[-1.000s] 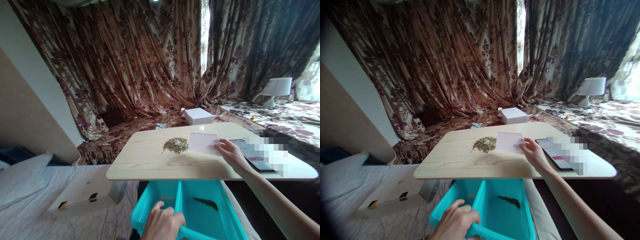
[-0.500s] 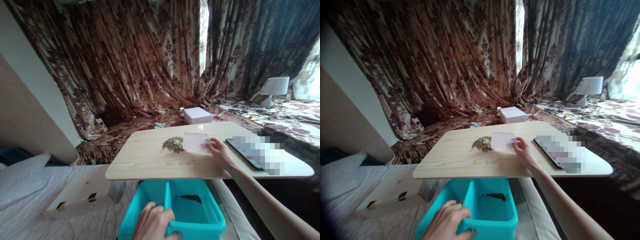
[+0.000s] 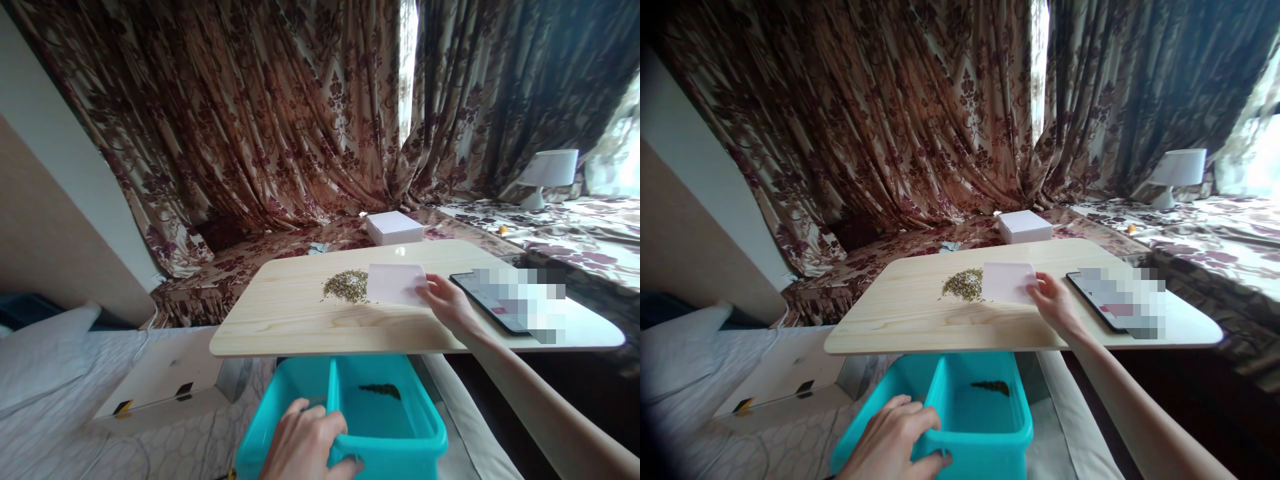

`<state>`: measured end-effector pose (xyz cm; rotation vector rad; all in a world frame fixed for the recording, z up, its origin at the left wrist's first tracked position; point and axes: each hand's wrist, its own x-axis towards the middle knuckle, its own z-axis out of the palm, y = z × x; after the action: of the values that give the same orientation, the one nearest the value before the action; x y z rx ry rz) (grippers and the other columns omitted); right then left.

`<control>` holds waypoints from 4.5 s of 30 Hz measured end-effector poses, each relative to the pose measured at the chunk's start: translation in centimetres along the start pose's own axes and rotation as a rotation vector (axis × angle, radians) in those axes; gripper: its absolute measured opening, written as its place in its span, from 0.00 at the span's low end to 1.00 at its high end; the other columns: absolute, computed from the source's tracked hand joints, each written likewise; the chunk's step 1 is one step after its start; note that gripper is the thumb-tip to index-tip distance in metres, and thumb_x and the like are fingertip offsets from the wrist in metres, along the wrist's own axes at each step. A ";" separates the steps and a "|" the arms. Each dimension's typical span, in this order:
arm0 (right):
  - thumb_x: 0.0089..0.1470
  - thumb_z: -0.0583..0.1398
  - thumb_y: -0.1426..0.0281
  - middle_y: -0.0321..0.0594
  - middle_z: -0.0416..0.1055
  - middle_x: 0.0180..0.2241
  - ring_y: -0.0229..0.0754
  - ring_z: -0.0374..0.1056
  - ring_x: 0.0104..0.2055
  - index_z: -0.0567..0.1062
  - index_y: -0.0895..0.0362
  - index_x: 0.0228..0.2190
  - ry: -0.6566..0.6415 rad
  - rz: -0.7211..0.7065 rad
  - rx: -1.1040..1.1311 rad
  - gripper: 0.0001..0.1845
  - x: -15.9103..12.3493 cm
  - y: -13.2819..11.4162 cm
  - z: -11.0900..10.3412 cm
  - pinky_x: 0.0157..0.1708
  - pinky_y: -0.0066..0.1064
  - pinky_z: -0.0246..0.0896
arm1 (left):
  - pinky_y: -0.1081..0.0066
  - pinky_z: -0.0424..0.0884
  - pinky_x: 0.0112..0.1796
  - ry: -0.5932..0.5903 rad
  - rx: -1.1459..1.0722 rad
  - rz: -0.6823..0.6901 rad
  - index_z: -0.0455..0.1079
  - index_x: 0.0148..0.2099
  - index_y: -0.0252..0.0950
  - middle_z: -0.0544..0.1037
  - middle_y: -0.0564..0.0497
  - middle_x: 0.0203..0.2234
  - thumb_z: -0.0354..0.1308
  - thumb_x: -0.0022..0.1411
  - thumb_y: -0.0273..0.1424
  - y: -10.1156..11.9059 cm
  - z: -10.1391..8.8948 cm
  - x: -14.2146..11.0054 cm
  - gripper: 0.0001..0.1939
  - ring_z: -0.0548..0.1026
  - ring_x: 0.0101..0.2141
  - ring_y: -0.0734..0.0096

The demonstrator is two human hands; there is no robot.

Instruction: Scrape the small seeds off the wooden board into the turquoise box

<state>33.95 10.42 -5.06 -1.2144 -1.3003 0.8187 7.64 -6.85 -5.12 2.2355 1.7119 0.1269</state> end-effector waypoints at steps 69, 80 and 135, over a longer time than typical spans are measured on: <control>0.40 0.61 0.66 0.41 0.78 0.29 0.45 0.73 0.31 0.71 0.55 0.32 0.038 0.068 0.020 0.13 0.4 1.1 0.4 0.32 0.34 0.67 | 0.57 0.54 0.51 0.030 -0.041 -0.008 0.71 0.36 0.41 0.75 0.53 0.31 0.62 0.52 0.34 -0.8 0.3 0.0 0.08 0.71 0.39 0.62; 0.41 0.60 0.67 0.41 0.78 0.30 0.45 0.74 0.32 0.71 0.54 0.32 0.019 0.082 -0.047 0.11 0.1 0.5 0.6 0.31 0.34 0.67 | 0.57 0.55 0.51 0.049 -0.034 -0.024 0.71 0.36 0.41 0.75 0.53 0.31 0.62 0.51 0.33 -0.6 0.3 -0.1 0.07 0.71 0.39 0.61; 0.36 0.66 0.60 0.41 0.77 0.31 0.44 0.72 0.31 0.74 0.56 0.31 -0.195 0.158 0.143 0.18 -3.9 -1.9 -0.8 0.29 0.30 0.65 | 0.61 0.54 0.51 0.070 -0.067 -0.007 0.71 0.34 0.40 0.74 0.54 0.29 0.61 0.53 0.33 -0.5 -0.1 -0.6 0.05 0.71 0.37 0.64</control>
<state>33.79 6.10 -4.16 -1.1555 -1.2881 1.1480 7.01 -7.27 -5.12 2.2011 1.7242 0.2603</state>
